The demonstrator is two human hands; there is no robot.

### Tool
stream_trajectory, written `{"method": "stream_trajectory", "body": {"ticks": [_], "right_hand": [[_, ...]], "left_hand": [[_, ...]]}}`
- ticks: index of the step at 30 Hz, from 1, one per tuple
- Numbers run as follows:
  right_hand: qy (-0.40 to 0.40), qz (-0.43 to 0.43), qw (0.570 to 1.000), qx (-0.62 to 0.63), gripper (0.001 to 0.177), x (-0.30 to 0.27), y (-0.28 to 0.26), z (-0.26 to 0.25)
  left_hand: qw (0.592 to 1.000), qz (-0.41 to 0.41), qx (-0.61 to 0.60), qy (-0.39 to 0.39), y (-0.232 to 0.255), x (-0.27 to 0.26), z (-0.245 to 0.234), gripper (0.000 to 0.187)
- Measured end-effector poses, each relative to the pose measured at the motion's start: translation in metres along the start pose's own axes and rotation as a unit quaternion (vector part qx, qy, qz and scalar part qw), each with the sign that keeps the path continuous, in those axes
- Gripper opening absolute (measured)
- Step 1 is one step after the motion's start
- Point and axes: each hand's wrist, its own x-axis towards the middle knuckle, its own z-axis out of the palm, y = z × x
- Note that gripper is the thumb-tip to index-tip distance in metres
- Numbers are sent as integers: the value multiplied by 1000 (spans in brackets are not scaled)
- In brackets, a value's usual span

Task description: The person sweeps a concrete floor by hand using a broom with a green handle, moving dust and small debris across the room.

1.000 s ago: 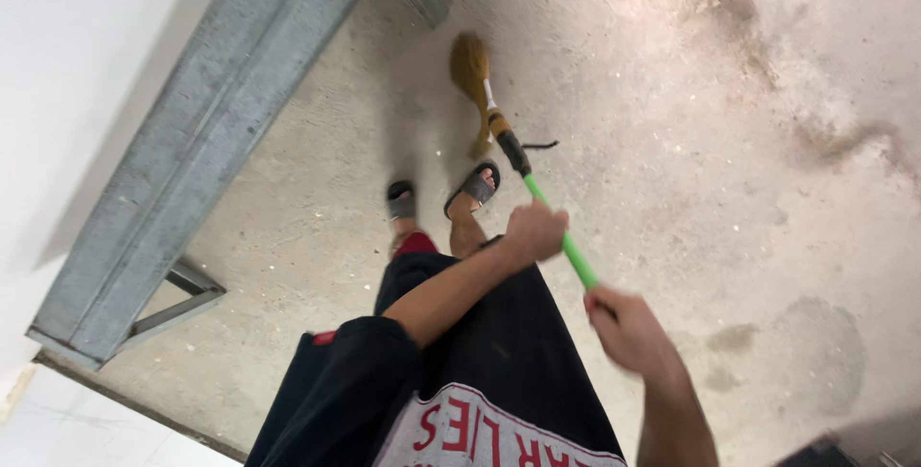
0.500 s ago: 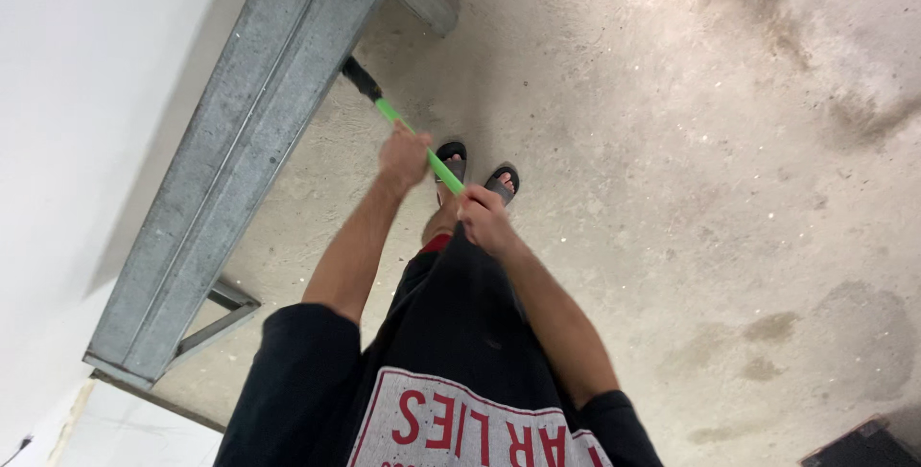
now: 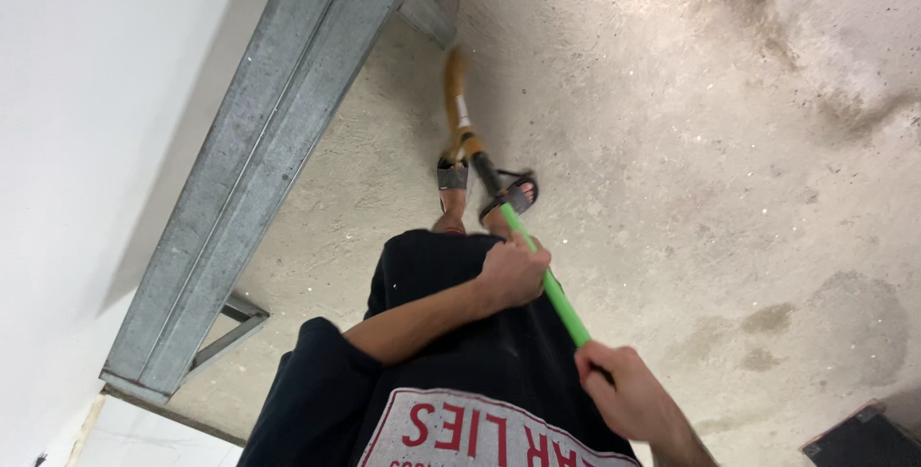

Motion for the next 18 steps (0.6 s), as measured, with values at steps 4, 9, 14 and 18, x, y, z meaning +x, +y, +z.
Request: {"method": "stream_trajectory", "body": {"ticks": [4,9,14,18], "right_hand": [[-93,110,990,1,11,16,-24,-13],[-33,-94,995,-31,13,138,2,-30],[22,-51,998,-22,16,175,33,-123],[124,-19,989,-73,16,143,41,-244]], "left_hand": [[997,-63,-15,-33,-19,-11,-1,22],[988,-144,3,57,-99,50,36,18],[979,-102,-53,166,-83,189,79,16],[979,-71,0,192,22,299,36,21]]}}
